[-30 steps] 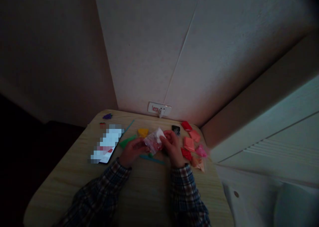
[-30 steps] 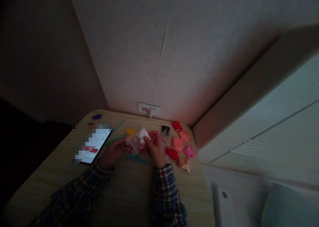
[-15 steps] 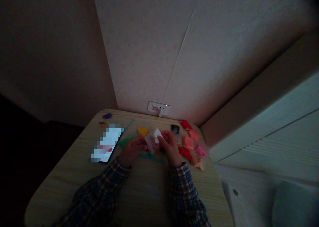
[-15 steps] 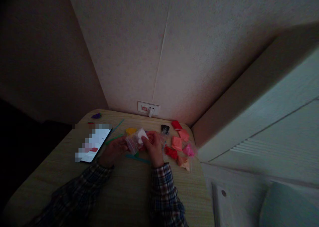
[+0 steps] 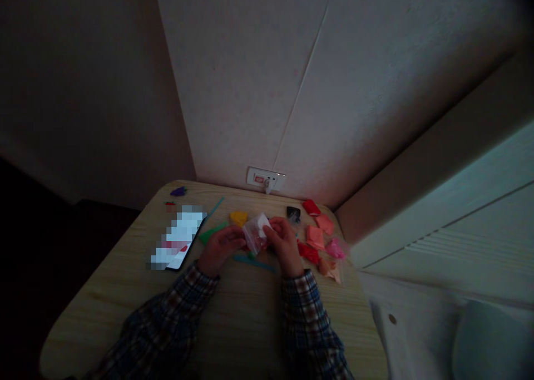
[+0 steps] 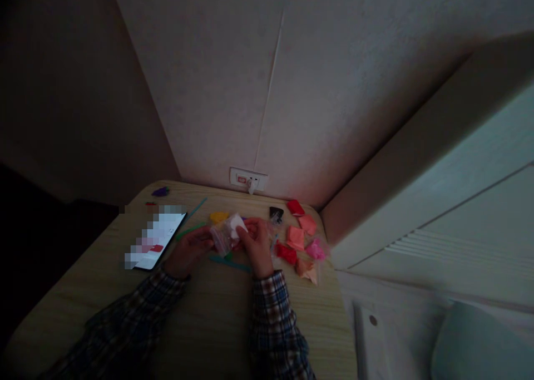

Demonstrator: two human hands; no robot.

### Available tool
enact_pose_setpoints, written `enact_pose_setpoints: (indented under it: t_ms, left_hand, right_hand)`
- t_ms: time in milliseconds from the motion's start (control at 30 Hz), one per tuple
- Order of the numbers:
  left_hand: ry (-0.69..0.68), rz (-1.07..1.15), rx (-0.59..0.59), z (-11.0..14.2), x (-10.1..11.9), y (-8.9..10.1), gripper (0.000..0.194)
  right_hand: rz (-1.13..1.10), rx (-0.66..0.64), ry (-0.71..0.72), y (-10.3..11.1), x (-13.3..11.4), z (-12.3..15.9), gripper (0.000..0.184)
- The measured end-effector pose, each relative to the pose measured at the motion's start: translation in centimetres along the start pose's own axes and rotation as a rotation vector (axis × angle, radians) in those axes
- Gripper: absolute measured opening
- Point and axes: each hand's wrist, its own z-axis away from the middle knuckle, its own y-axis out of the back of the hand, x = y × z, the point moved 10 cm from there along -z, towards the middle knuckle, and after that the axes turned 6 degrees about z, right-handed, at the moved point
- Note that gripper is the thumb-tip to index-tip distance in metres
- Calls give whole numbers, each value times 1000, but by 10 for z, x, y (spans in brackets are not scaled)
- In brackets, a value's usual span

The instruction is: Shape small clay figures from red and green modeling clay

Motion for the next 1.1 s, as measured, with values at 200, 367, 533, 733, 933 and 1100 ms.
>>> enact_pose_setpoints:
  t_ms: [200,367,533,733,933,1100]
  left_hand:
    - [-8,6,-12,1,3,-2,28]
    - [8,17,-9,0,0,0,28]
    - [12,17,-2,-1,-3,1,25]
    - [18,9,26,0,-1,2,30]
    - [-29,-86,61,1,2,7,27]
    - [-101,-182,92,-1,11,11,23]
  right_hand:
    - [28,13,26,-2,-5,2,33]
    - [59,10,39,-2,-7,2,31]
    - [85,15,50,-1,-8,3,30]
    - [167,23,71,-1,-9,3,29]
    - [374,97,147,6,-14,4,23]
    - [673,204,334,0,-44,18,14]
